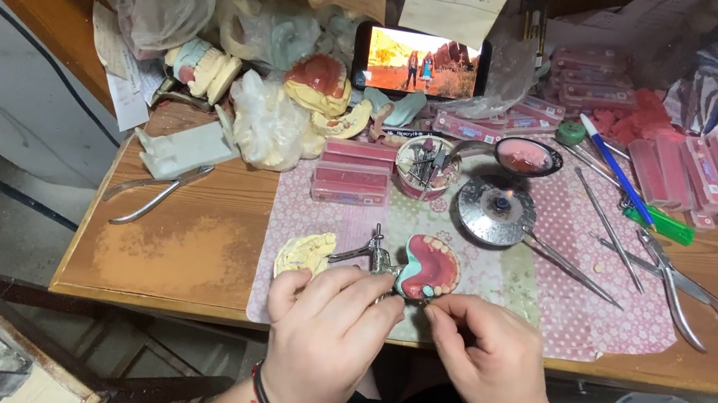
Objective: The person works at a cluttered workbench assembling a dental prosthesis. They retrieve a small metal component from a drawer, manipulate it with pliers, and then use a fine tool to adjust and fit parts onto a pink denture base mounted in an articulator. The person repeatedly picks up and places the denture halves while making small adjustments.
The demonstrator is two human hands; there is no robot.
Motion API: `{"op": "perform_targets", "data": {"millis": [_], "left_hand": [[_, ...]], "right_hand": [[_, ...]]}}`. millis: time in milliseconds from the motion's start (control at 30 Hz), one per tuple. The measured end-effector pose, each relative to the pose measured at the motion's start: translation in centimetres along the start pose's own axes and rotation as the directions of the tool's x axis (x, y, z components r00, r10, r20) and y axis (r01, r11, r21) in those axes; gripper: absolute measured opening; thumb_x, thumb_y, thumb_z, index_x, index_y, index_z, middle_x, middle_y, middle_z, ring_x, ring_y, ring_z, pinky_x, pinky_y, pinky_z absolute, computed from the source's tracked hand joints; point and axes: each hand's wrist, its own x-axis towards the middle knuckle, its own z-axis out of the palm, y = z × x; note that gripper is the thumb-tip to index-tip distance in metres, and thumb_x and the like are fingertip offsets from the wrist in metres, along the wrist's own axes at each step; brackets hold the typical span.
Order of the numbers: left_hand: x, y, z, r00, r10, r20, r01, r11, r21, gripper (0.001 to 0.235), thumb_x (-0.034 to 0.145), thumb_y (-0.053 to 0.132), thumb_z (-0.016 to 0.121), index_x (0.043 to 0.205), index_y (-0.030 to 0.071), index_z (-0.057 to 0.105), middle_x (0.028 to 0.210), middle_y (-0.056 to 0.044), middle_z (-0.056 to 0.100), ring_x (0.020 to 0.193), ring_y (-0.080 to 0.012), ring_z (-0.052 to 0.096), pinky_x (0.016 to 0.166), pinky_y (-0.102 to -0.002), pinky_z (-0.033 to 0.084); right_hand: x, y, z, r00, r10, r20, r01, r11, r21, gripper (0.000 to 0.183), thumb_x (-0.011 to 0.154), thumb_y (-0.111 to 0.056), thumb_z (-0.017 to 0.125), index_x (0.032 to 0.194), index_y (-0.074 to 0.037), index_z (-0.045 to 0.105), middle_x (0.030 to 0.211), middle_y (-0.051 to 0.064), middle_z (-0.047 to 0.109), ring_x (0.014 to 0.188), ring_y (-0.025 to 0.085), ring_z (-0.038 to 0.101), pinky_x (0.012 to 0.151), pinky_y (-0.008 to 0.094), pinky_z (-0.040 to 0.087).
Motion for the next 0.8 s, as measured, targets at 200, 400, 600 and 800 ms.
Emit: {"op": "perform_targets", "data": {"millis": [200, 400, 600, 800], "left_hand": [[0.2, 0.1, 0.8, 0.999, -0.039, 0.025, 0.039, 0.999, -0.006, 0.015, 0.103, 0.016, 0.058, 0.098, 0.018, 0.072, 0.106, 0.005, 0.075, 0.099, -0.0173, 0.068, 0.096, -0.038, 0.029], [0.3, -0.2, 1.5, 0.998, -0.014, 0.064, 0.018, 0.998, -0.056, 0.015, 0.1, 0.017, 0.062, 0.109, 0.016, 0.075, 0.105, 0.003, 0.076, 0.097, -0.0195, 0.066, 0.089, -0.041, 0.035], [0.2, -0.6, 2.1, 0.999, 0.031, 0.026, -0.03, 0.998, -0.054, 0.014, 0.1, 0.015, 0.065, 0.107, 0.014, 0.077, 0.103, 0.001, 0.077, 0.093, -0.0198, 0.067, 0.085, -0.039, 0.038], [0.3, -0.9, 2.0, 0.995, 0.099, -0.012, -0.099, 0.995, -0.023, 0.016, 0.102, 0.01, 0.062, 0.109, 0.011, 0.077, 0.103, -0.003, 0.078, 0.092, -0.0213, 0.069, 0.084, -0.037, 0.039]], "right_hand": [[0.1, -0.2, 0.2, 1.0, -0.021, -0.004, 0.021, 0.998, -0.066, 0.007, 0.091, -0.019, 0.074, 0.088, -0.013, 0.074, 0.073, -0.006, 0.075, 0.059, 0.012, 0.068, 0.058, 0.029, 0.052], [0.2, -0.1, 0.0, 0.998, 0.036, 0.048, -0.03, 0.991, -0.132, 0.008, 0.092, -0.024, 0.073, 0.089, -0.016, 0.074, 0.074, -0.008, 0.075, 0.059, 0.013, 0.069, 0.06, 0.03, 0.053], [0.2, 0.0, 0.1, 0.998, 0.058, 0.036, -0.052, 0.986, -0.156, 0.01, 0.091, -0.024, 0.075, 0.087, -0.015, 0.073, 0.074, -0.006, 0.076, 0.059, 0.016, 0.07, 0.06, 0.034, 0.053], [0.3, 0.5, -0.3, 0.998, 0.059, -0.003, -0.059, 0.993, -0.104, 0.014, 0.092, -0.025, 0.075, 0.084, -0.015, 0.07, 0.069, -0.006, 0.069, 0.054, 0.012, 0.061, 0.061, 0.029, 0.05]]}}
